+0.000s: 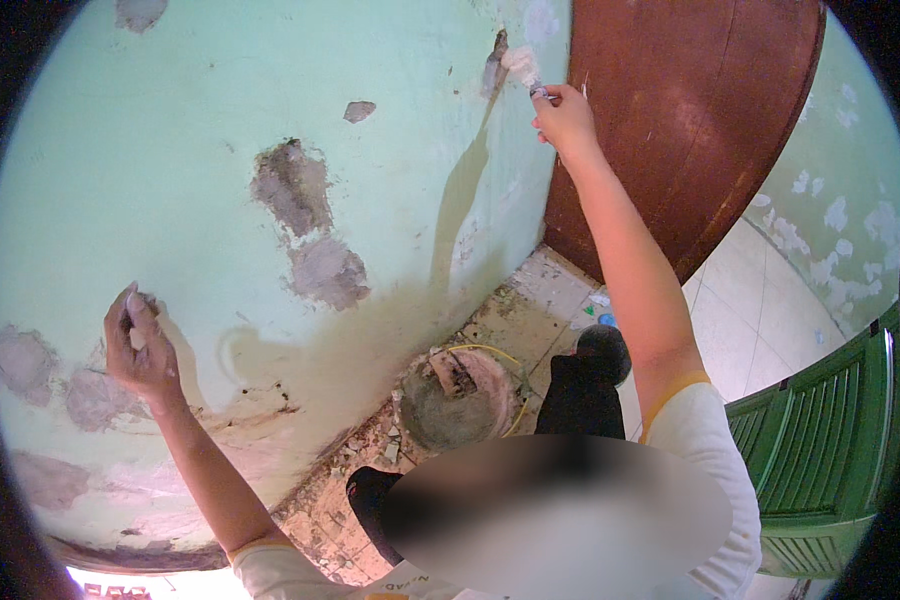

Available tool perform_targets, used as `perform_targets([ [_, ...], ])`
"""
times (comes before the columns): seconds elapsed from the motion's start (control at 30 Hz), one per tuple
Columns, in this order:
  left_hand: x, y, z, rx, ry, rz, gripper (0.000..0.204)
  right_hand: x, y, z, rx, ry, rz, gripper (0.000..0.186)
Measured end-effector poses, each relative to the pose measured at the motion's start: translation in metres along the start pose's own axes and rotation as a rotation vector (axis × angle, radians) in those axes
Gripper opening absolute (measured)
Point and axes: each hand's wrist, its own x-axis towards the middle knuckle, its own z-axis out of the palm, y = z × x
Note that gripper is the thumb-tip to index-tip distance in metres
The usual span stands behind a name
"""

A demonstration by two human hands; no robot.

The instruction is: The person applies patching compound from a bucket to damaged areas on a green wall using a putty knife, smoothing the surface.

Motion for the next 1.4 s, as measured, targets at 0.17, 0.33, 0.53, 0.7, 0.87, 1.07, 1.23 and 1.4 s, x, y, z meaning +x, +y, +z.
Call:
perform_targets([
  [0.17,0.003,-0.008,0.011,-0.108,-0.034,-0.096,0.017,0.016,0.001,0.038,-0.163,0.126,-0.078,0.034],
  [0.33,0.006,-0.010,0.008,-0.130,-0.033,-0.061,0.015,0.010,-0.033,0.076,-0.200,0.081,-0.089,0.037],
  [0.53,0.011,-0.010,0.006,-0.124,-0.082,0.032,0.011,-0.002,-0.071,0.116,-0.846,0.014,-0.195,0.053],
  [0.7,0.008,-0.017,0.004,-0.136,-0.034,0.096,0.009,-0.005,-0.078,0.142,-0.182,0.260,0.072,0.050],
  [0.87,0.009,-0.015,0.000,-0.143,0.016,0.176,0.007,-0.031,-0.086,0.140,-0.188,0.281,0.043,0.048],
  [1.07,0.008,-0.012,-0.001,-0.167,-0.039,0.218,0.006,-0.056,-0.077,0.133,-0.485,0.167,-0.151,0.040],
  [1.23,0.008,-0.016,0.001,-0.129,-0.023,0.227,0.006,-0.077,-0.079,0.134,-0.103,0.236,-0.107,0.044],
  [1.4,0.010,-0.018,-0.001,-0.114,-0.039,0.218,0.006,-0.074,-0.069,0.103,0.015,0.394,-0.100,0.040],
])
